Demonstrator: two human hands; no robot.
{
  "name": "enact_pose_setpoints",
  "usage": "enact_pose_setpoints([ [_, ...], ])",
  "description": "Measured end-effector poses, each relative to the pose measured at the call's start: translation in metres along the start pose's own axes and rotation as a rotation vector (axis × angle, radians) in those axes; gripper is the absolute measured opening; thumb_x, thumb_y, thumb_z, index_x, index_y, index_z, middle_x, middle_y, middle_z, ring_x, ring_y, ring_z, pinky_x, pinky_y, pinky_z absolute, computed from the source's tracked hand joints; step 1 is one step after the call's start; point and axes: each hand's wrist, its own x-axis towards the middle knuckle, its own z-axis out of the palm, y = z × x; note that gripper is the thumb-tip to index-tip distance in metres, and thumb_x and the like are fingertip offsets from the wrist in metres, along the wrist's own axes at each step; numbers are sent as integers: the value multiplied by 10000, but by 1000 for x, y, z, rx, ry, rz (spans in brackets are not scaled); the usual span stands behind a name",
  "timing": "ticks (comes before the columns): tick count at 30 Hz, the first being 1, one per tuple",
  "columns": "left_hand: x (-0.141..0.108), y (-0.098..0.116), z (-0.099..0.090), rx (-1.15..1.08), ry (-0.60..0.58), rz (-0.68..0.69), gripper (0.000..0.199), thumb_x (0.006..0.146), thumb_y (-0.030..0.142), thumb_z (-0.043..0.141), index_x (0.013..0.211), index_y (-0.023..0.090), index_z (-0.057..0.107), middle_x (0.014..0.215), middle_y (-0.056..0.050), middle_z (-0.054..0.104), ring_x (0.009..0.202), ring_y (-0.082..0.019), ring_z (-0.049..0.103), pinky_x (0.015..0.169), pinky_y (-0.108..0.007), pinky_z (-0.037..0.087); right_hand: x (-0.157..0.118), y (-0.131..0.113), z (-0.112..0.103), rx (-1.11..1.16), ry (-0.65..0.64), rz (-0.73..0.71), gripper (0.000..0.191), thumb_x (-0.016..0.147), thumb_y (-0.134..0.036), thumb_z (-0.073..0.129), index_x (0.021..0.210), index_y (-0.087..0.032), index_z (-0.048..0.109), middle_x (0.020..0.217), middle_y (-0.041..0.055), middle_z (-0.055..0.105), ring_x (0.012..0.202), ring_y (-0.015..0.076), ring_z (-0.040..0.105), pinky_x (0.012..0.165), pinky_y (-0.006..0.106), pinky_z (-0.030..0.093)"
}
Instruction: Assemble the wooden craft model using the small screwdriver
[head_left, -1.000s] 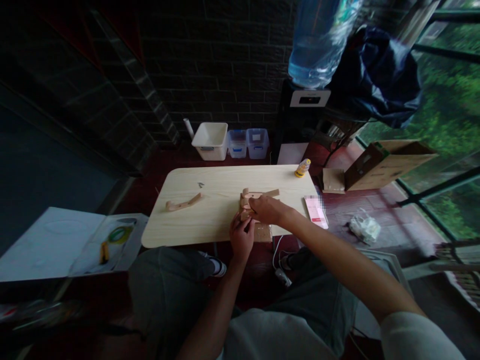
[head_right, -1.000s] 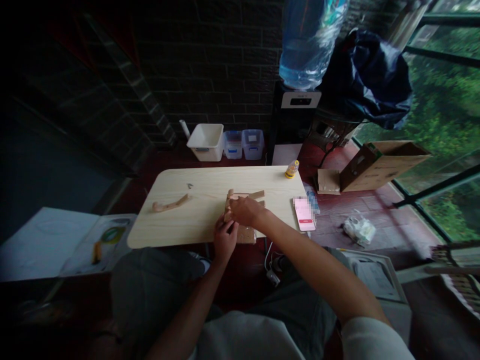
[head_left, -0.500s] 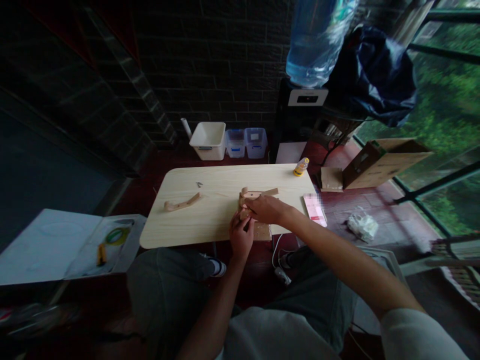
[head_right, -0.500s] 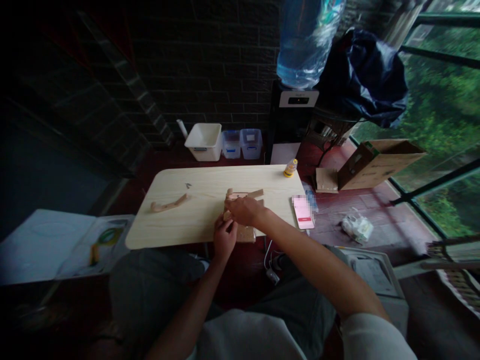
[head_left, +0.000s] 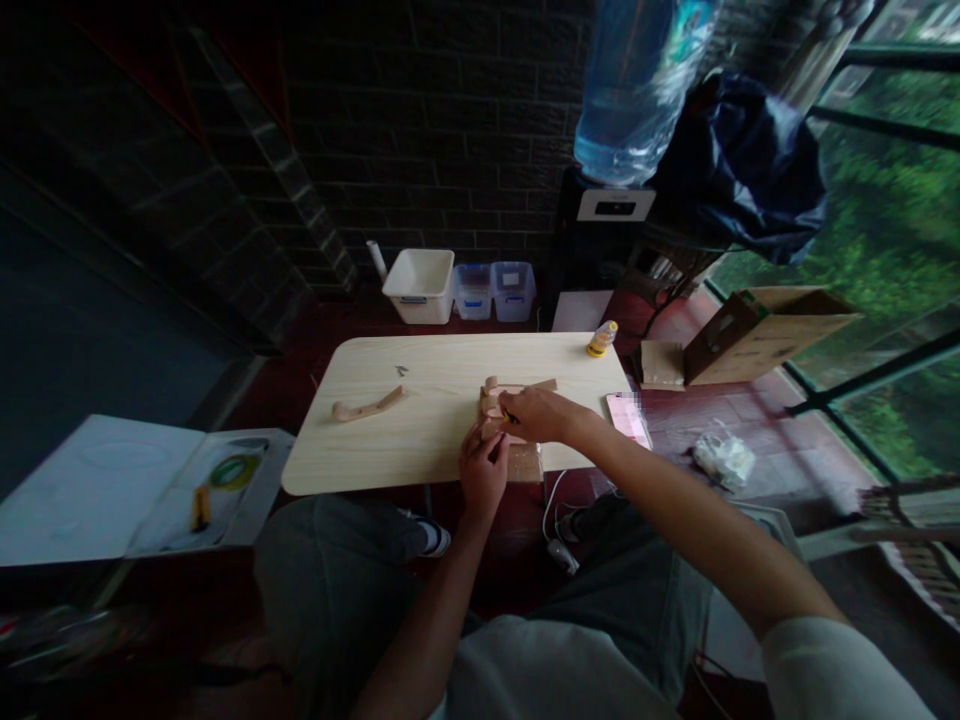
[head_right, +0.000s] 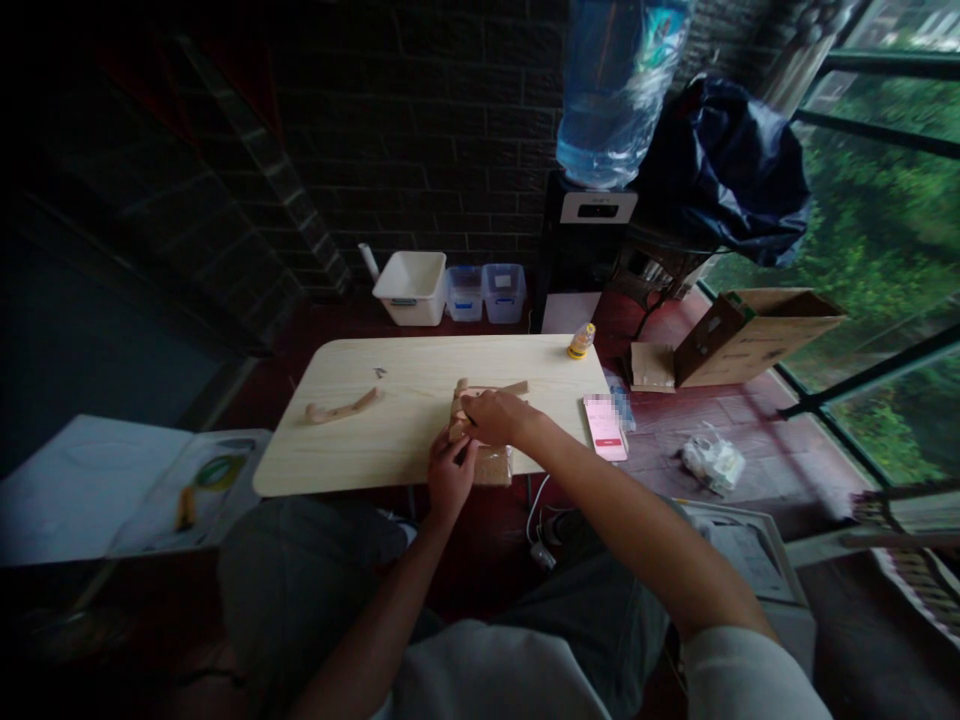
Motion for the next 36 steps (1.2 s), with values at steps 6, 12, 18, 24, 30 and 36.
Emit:
enact_pose_setpoints([
  [6,0,1,0,4,-5,5,203,938,324,619,1025,221,771,1220,-132,705,1263,-279,586,1061,-465,489,-4,-8,-3,-23,53,-62,310,1015,-254,459,1285,-121,538,1232,194,697,1057,252,699,837,322,492],
  [12,0,1,0,0,8,5,203,937,335,631,1015,215,775,1170,-133,726,1256,-276,595,1057,-457,497,-1,-7,-1,-44,47,-60,305,1034,-287,432,1259,-102,521,1234,215,692,1085,261,696,861,330,510],
  [18,1,4,-1,3,12,4,198,936,340,636,1006,221,777,1151,-128,733,1233,-276,612,1064,-461,493,0,-5,1,-30,29,-10,328,1028,-302,439,1252,-81,534,1182,213,715,1091,280,696,879,348,514],
  [24,1,4,0,16,28,9,185,926,335,654,992,219,782,1174,-132,729,1226,-279,617,1053,-457,501,0,-5,3,-13,25,47,357,1030,-339,448,1283,-102,531,1168,203,724,1085,289,702,868,359,519],
  [30,0,0,2,16,7,9,181,925,295,636,1012,222,777,1202,-124,720,1259,-281,598,1063,-460,494,-3,-8,1,-14,43,30,343,991,-293,482,1284,-122,532,1153,199,727,1060,292,710,834,355,524],
  [36,0,1,2,25,14,-6,193,924,323,641,1009,215,777,1206,-143,713,1242,-288,607,1052,-467,502,0,-6,3,-26,32,25,356,990,-268,477,1300,-101,532,1173,206,721,1089,291,701,867,363,518],
])
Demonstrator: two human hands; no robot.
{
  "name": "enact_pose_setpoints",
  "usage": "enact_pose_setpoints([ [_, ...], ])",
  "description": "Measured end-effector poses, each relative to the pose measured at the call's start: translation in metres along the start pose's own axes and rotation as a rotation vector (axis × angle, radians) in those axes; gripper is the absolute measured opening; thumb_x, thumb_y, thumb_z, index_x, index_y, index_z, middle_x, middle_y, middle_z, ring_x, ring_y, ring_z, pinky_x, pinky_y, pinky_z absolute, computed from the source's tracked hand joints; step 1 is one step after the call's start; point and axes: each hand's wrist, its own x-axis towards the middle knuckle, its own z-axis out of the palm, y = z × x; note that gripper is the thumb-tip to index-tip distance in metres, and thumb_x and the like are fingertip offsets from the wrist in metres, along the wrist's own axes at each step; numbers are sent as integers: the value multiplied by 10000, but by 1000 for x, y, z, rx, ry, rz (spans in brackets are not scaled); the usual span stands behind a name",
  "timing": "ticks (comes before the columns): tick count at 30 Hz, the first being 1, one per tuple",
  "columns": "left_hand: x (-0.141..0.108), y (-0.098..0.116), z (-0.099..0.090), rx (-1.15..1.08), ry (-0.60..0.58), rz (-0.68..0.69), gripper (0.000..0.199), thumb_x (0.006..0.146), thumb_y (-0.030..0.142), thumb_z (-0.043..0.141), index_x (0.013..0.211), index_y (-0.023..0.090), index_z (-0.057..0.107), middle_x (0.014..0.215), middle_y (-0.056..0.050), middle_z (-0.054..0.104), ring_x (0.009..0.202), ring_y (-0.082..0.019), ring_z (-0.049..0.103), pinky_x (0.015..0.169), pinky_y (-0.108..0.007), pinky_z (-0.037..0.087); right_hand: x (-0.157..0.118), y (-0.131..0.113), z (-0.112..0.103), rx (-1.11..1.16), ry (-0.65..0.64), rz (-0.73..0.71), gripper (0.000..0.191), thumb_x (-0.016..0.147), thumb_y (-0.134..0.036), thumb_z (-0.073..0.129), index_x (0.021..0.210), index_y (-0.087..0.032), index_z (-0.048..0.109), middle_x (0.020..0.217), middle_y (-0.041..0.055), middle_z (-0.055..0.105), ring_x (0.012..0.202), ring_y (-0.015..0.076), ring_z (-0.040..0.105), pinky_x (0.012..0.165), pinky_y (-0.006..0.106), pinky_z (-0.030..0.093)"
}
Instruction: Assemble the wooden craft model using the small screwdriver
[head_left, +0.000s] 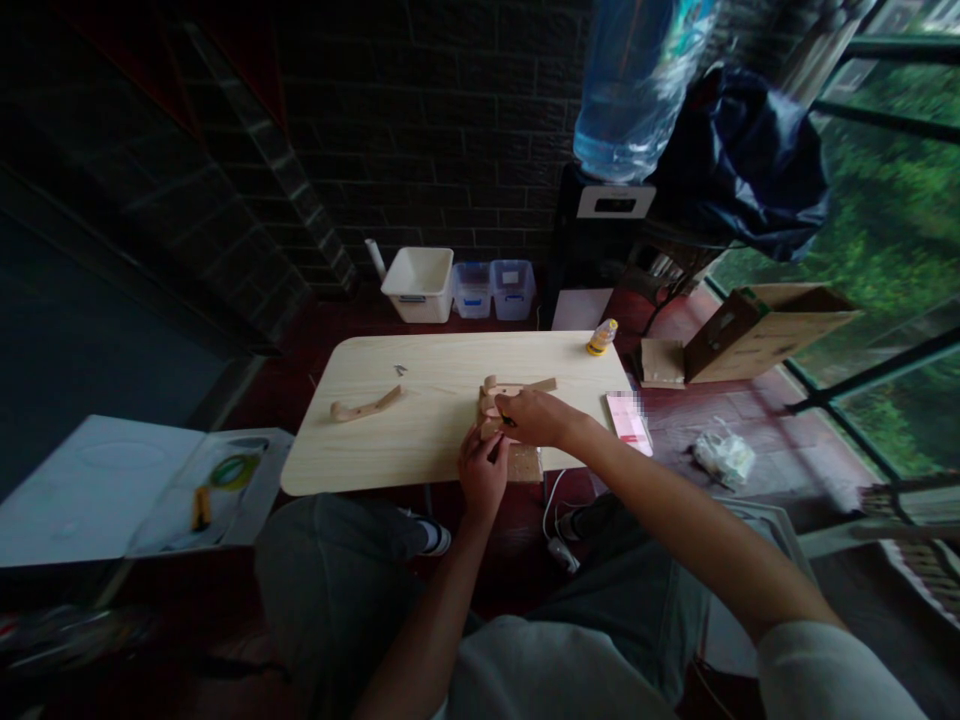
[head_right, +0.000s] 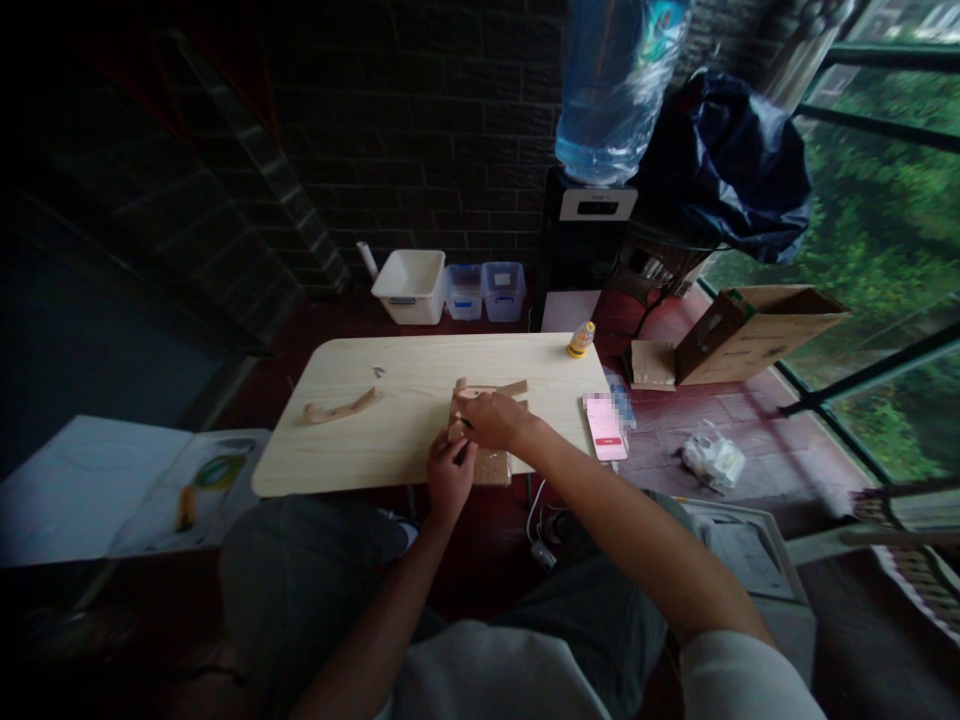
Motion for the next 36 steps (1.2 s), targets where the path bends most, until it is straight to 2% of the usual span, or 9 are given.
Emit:
enact_pose_setpoints([
  [14,1,1,0,2,17,22,186,925,337,648,1000,218,771,1197,-140,721,1239,-282,612,1048,-462,504,-1,-1,6,10,21,96,393,1018,-370,487,1276,-84,569,1167,217,716,1094,311,694,852,361,526],
  [21,0,1,-1,20,4,7,169,918,324,652,983,225,772,1201,-124,722,1245,-280,611,1058,-460,498,0,-6,8,41,9,221,398,995,-462,522,1207,-145,634,1126,193,728,1056,301,704,841,366,517],
  [30,1,1,-2,-1,-38,-1,162,913,278,638,983,238,778,1209,-126,720,1266,-287,598,1077,-491,490,-6,-8,-1,55,76,52,367,991,-363,508,1302,-173,554,1137,164,734,962,265,715,754,332,489],
  [36,1,2,-2,-28,-38,-8,178,919,270,637,1029,239,773,1272,-117,699,1278,-275,592,1083,-477,488,-7,-10,-2,-13,64,21,333,1014,-285,456,1315,-171,545,1132,172,738,965,274,721,751,337,502],
])
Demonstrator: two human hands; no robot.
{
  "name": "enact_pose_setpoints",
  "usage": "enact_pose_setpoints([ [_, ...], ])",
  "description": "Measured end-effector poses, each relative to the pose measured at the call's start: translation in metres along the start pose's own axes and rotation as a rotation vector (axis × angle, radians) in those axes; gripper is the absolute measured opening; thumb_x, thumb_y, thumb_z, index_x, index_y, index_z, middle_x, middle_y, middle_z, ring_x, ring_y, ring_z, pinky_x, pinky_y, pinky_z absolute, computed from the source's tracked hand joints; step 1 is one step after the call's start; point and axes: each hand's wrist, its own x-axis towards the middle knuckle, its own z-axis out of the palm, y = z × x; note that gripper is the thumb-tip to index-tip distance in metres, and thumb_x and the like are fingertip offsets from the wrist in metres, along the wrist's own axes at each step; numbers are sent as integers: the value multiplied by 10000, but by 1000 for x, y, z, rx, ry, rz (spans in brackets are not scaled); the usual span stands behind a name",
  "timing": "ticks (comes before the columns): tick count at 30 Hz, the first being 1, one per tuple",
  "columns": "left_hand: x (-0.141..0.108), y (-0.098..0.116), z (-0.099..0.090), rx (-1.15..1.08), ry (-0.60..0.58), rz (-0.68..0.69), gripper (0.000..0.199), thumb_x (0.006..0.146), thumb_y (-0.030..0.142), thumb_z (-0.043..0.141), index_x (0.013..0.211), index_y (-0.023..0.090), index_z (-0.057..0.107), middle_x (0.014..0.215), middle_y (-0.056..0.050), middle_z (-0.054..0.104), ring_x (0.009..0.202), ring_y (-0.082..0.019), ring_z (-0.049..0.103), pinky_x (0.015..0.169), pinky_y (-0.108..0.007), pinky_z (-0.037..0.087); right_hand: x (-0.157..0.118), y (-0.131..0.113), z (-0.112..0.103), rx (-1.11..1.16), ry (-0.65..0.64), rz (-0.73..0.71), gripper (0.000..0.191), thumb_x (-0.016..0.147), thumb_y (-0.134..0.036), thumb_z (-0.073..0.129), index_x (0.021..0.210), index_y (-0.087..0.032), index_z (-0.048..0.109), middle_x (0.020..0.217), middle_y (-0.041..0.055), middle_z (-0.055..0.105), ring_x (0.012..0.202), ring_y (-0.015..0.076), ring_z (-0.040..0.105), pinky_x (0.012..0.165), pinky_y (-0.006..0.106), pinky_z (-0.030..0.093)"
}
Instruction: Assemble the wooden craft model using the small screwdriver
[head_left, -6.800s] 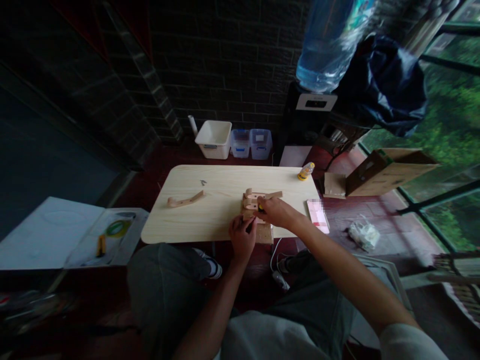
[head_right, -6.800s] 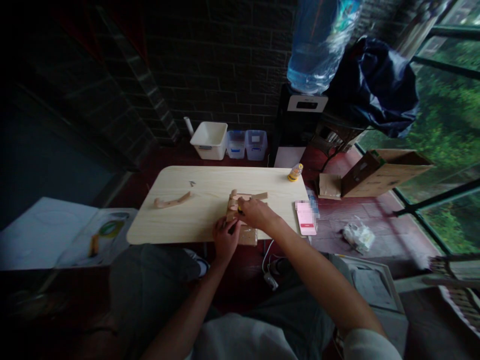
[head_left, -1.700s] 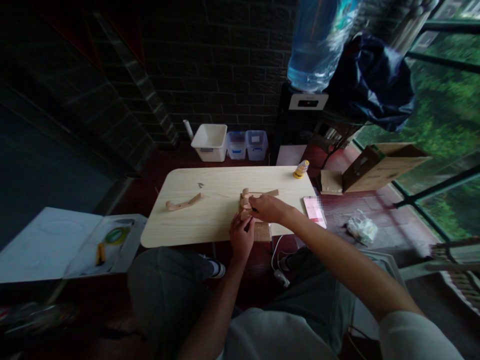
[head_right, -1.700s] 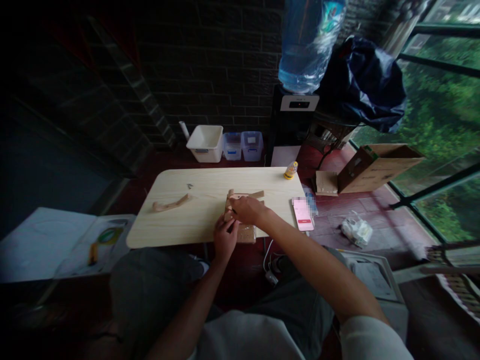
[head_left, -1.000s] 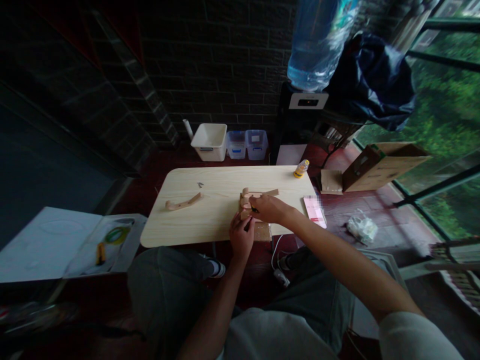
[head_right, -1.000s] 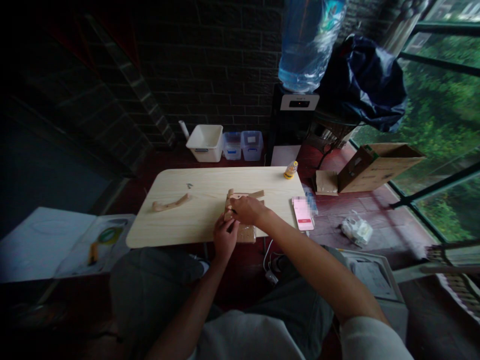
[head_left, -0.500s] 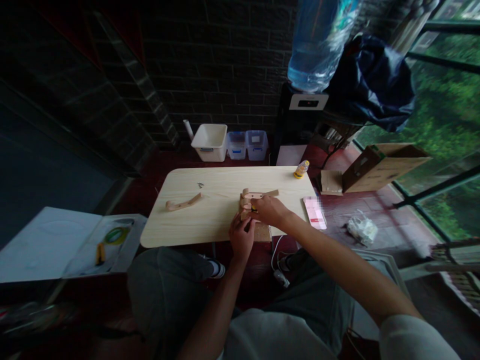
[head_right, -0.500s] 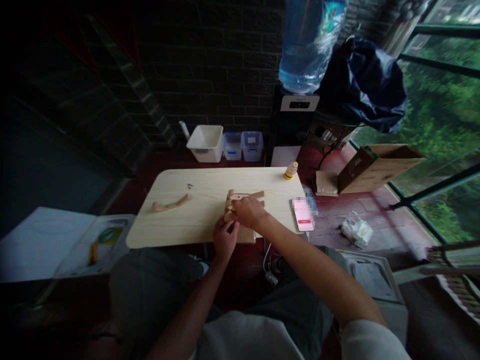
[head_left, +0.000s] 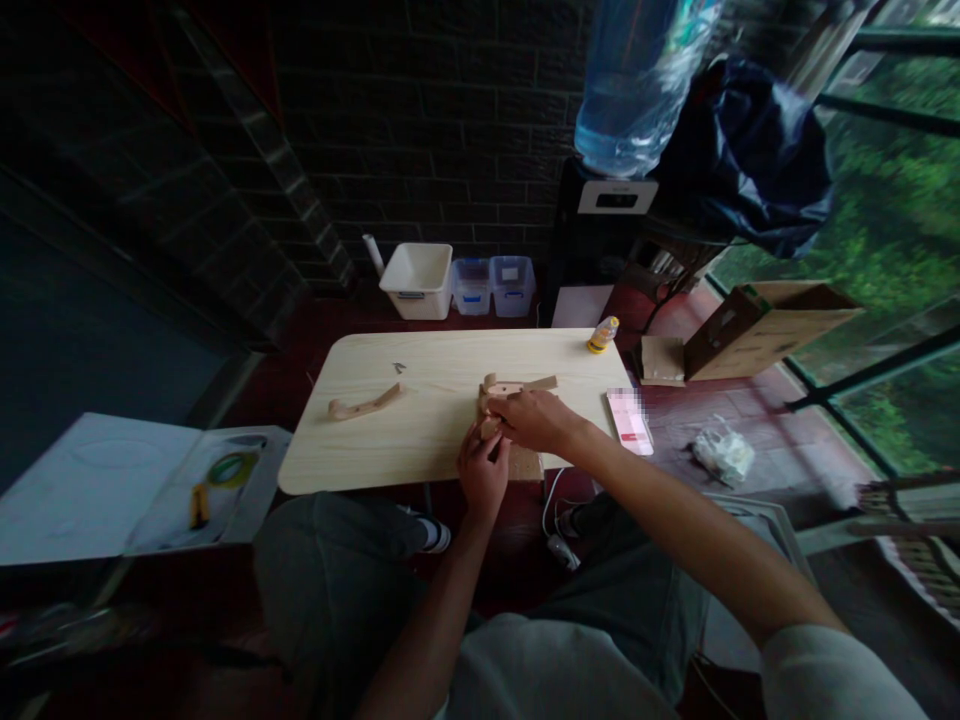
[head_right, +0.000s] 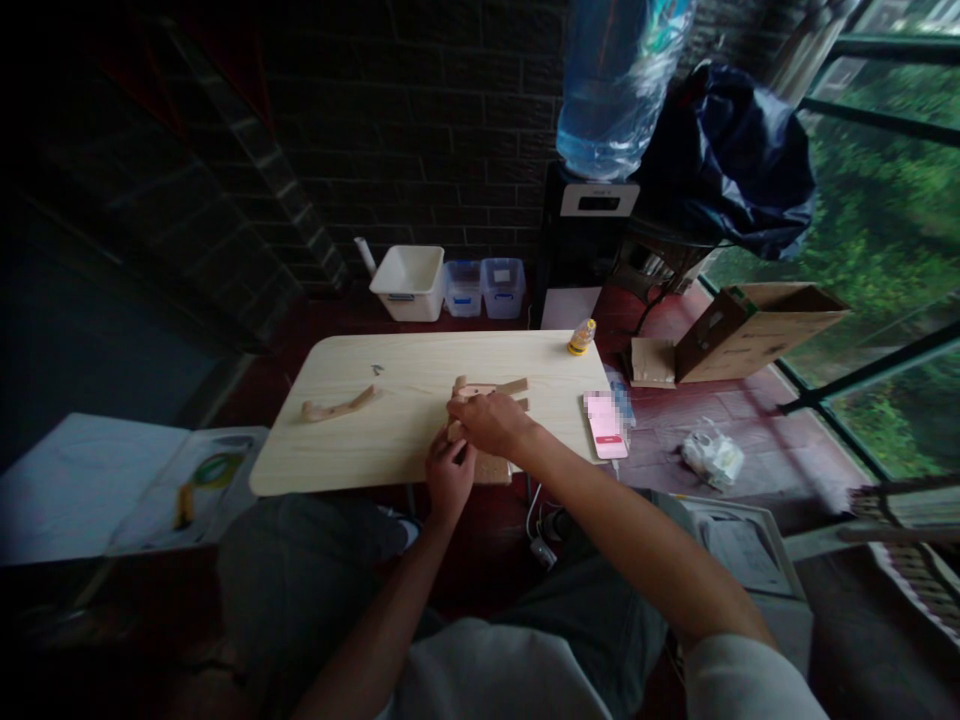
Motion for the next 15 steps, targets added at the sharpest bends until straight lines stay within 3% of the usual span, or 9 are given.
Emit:
enact_pose_setpoints([
  [8,0,2,1,11,24,-5,211,934,341,639,1051,229,775,1186,-128,732,1242,-279,615,1063,-477,494,8,5,0,-102,-32,-29,327,1036,-217,412,1307,-71,521,1183,229,705,1044,282,712,814,350,554],
  [15,0,-1,0,5,12,1,203,938,322,627,1049,237,775,1240,-126,713,1282,-275,592,1081,-478,486,8,-2,-1,-86,-46,41,346,1045,-280,419,1285,-68,550,1149,245,703,1047,305,714,795,373,574],
])
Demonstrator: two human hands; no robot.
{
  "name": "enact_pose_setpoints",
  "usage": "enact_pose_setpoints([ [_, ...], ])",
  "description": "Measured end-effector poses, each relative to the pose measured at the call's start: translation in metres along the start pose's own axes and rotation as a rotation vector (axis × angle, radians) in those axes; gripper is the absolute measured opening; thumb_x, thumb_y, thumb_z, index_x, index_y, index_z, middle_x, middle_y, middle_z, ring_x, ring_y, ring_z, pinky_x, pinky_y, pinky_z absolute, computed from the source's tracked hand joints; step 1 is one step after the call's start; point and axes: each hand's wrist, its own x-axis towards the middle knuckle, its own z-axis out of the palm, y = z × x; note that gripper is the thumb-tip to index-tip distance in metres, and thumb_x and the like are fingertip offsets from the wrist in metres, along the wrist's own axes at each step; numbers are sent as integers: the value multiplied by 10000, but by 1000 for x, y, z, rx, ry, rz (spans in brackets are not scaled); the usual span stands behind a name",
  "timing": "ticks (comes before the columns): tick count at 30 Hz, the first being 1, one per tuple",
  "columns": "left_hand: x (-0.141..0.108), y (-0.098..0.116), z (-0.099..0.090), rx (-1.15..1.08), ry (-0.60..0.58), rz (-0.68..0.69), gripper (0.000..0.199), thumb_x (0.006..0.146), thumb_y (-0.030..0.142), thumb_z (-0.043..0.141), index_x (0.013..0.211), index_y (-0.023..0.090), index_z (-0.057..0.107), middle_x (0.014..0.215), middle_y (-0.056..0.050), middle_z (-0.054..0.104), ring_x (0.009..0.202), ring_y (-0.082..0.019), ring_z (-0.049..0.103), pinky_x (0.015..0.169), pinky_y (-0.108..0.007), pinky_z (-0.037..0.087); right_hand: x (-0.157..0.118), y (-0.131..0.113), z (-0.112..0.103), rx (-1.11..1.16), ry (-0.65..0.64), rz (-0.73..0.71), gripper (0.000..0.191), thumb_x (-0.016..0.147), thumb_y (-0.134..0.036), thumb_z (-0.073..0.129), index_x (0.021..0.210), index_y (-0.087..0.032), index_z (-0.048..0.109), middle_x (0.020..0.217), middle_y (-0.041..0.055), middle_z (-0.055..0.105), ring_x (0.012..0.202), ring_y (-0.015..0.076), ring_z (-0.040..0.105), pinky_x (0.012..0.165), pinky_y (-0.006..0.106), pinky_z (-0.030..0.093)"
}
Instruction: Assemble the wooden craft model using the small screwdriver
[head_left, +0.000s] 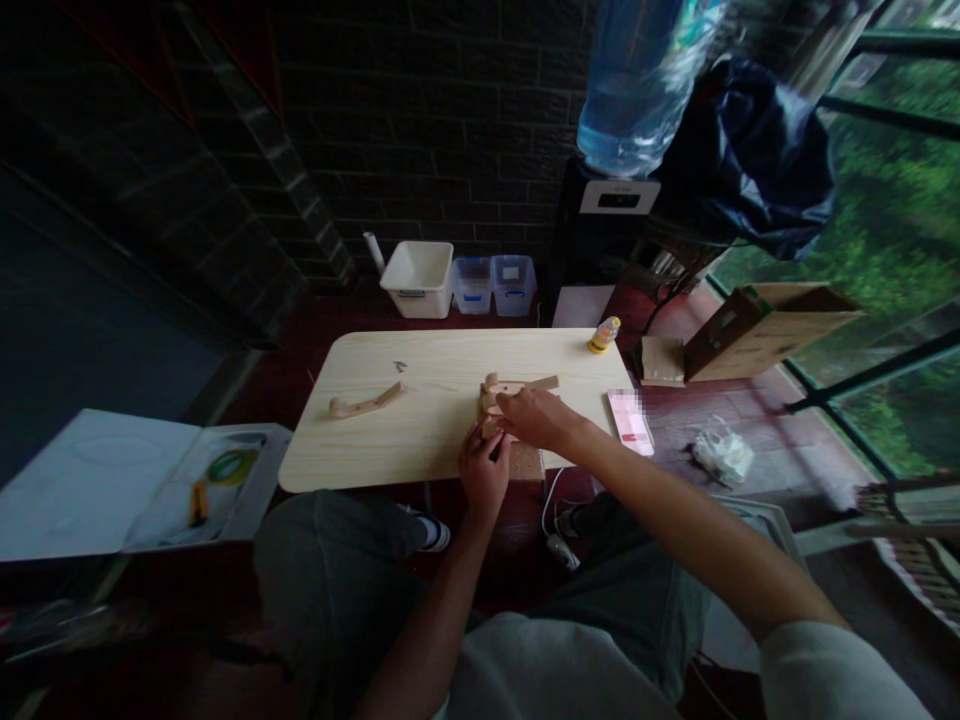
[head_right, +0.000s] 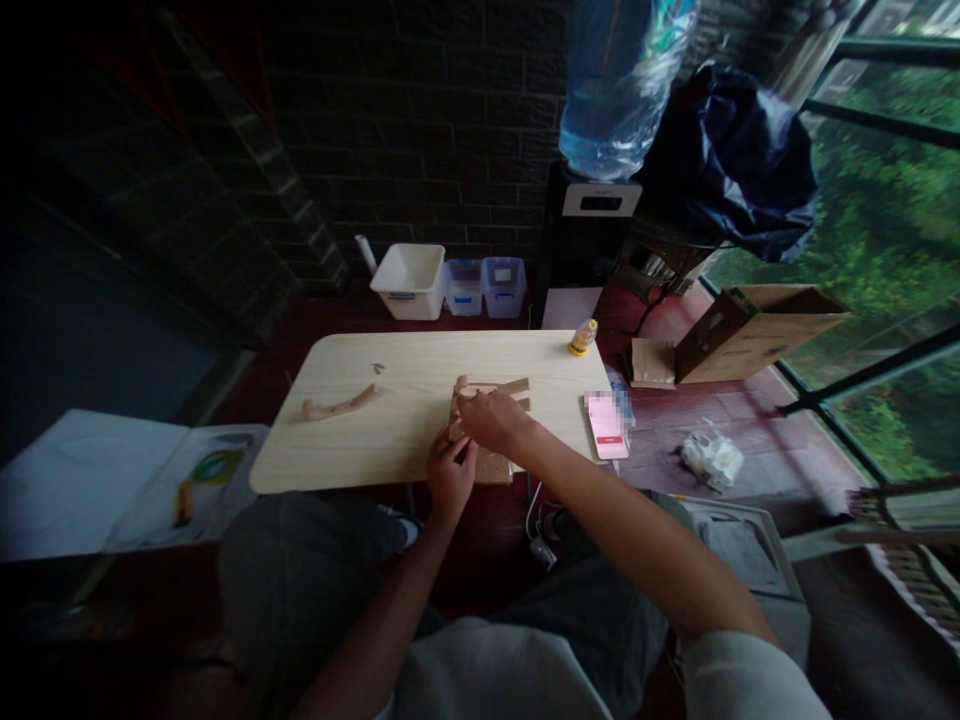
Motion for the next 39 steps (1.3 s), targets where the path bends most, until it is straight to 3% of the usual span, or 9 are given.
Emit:
enact_pose_setpoints([
  [7,-1,-3,1,-5,-4,5,190,925,281,632,1048,249,773,1263,-112,705,1292,-279,586,1073,-481,495,-3,-1,2,39,-15,18,344,1036,-296,432,1292,-88,528,1120,239,708,1035,322,716,799,403,570],
  [14,0,-2,1,-7,-2,15,193,928,280,624,1053,248,768,1265,-113,702,1277,-267,596,1072,-467,497,-4,4,3,78,-35,-46,371,988,-197,451,1337,-75,471,1139,240,707,1014,319,723,762,383,564],
  [28,1,2,0,9,10,-15,190,930,340,635,1009,243,777,1167,-125,735,1227,-278,621,1060,-477,494,0,10,3,122,-32,19,384,1028,-378,456,1314,-126,504,1178,210,713,1065,314,708,833,375,530],
  [35,0,-1,0,-15,-2,4,191,927,285,625,1034,239,776,1238,-116,714,1265,-266,601,1086,-460,483,1,12,5,125,-21,-83,388,987,-257,480,1351,-125,450,1247,206,688,1106,276,687,878,367,514],
  [39,0,0,1,-2,18,-8,183,923,303,639,1024,241,779,1189,-117,732,1255,-275,607,1066,-462,495,1,13,5,131,-51,-48,357,1007,-279,455,1328,-123,469,1188,204,712,1078,285,699,861,369,514],
])
